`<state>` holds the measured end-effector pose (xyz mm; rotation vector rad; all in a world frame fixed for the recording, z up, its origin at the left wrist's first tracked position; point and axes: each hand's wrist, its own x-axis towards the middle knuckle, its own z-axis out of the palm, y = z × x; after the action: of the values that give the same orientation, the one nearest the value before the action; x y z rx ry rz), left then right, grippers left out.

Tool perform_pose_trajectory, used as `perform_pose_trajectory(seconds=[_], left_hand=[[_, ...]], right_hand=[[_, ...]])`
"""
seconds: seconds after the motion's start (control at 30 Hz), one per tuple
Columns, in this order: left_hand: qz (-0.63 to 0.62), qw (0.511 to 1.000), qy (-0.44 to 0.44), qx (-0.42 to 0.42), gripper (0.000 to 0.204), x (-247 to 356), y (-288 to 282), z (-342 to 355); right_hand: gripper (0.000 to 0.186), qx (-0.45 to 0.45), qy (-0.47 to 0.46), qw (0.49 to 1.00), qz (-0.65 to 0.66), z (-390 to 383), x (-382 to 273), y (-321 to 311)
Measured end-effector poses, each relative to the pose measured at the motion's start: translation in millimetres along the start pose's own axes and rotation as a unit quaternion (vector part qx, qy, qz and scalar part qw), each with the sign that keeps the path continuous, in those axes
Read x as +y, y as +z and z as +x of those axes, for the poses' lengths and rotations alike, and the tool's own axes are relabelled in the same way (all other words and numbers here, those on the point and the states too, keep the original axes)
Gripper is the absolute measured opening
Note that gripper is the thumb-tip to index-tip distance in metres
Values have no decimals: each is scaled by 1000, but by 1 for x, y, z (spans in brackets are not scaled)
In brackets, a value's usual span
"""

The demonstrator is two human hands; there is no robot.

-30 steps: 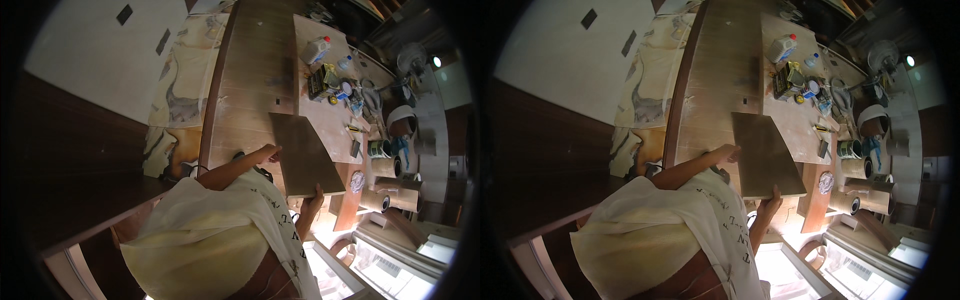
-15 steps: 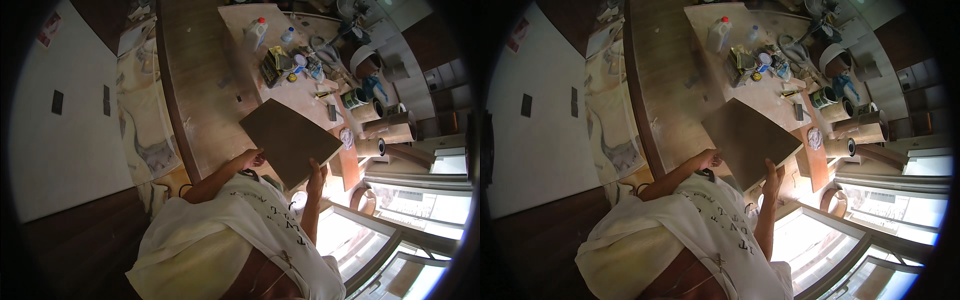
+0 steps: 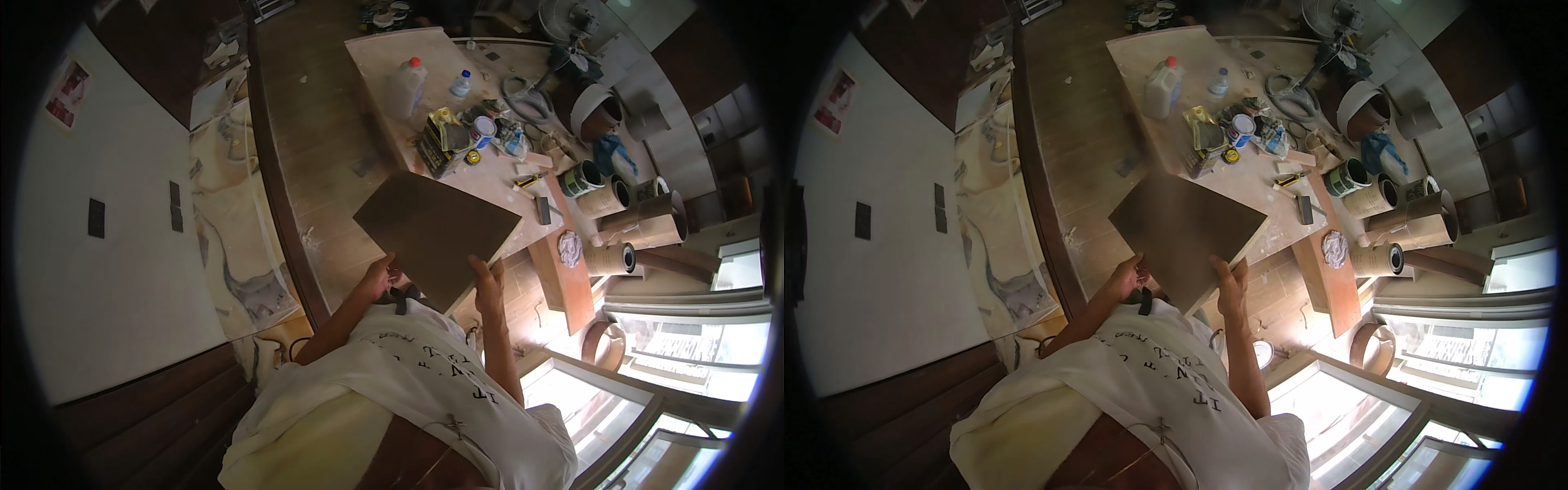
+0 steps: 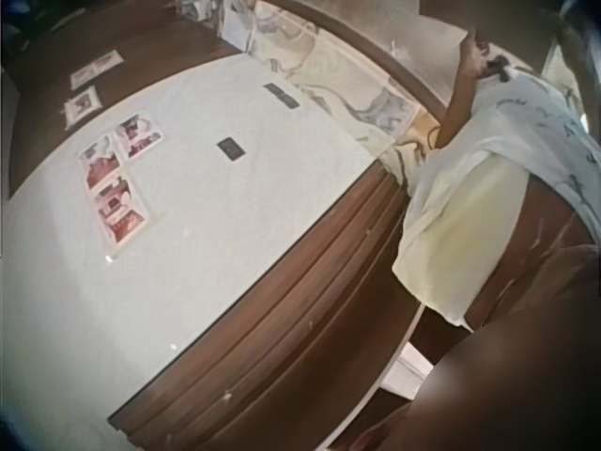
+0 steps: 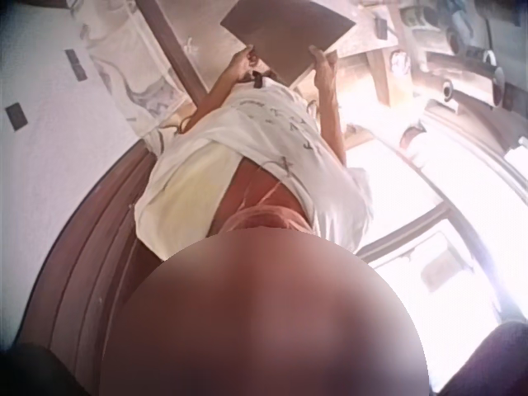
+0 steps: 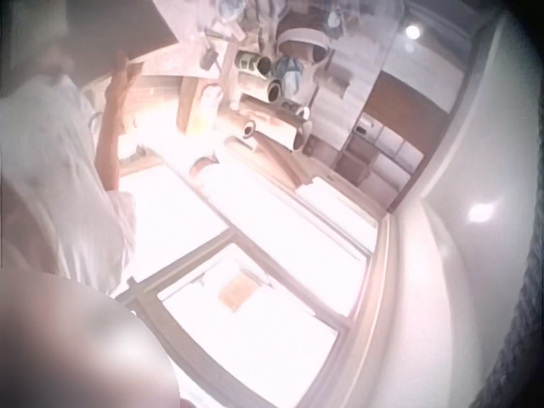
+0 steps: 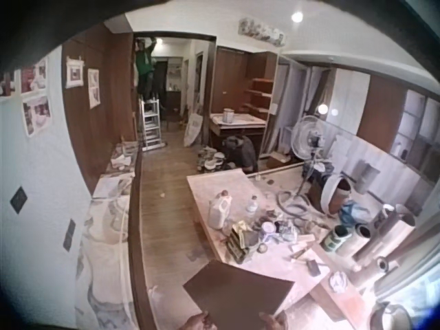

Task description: The person uses a utility knife and a straightedge to score and cut a rectangular sheet of metal on a workbench. They repeatedly score the sheet along the straightedge, flip it, and snap the cut section off. The person then places the cut piece aside.

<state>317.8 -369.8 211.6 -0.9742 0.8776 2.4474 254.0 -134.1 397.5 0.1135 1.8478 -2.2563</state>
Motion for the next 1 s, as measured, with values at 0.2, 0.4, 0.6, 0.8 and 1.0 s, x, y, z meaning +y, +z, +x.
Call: perform_pose_trajectory(seconds=[0.2, 0.4, 0.6, 0.8, 1.0], left_hand=[[-149, 978, 144, 24, 25, 66, -20, 3], [-214, 946, 235, -69, 46, 155, -57, 36], [-149, 961, 227, -51, 52, 281, -109, 50], [-123, 968, 216, -40, 45, 389, -116, 64], [-126, 967, 213, -52, 36, 486, -103, 124]], right_hand=[[41, -68, 77, 993, 61, 53, 9, 65], [42, -75, 103, 990, 62, 118, 42, 152], [36, -51, 155, 978, 133, 159, 48, 247], [36, -24, 140, 979, 146, 210, 46, 326], [37, 4, 93, 987, 134, 299, 41, 380]])
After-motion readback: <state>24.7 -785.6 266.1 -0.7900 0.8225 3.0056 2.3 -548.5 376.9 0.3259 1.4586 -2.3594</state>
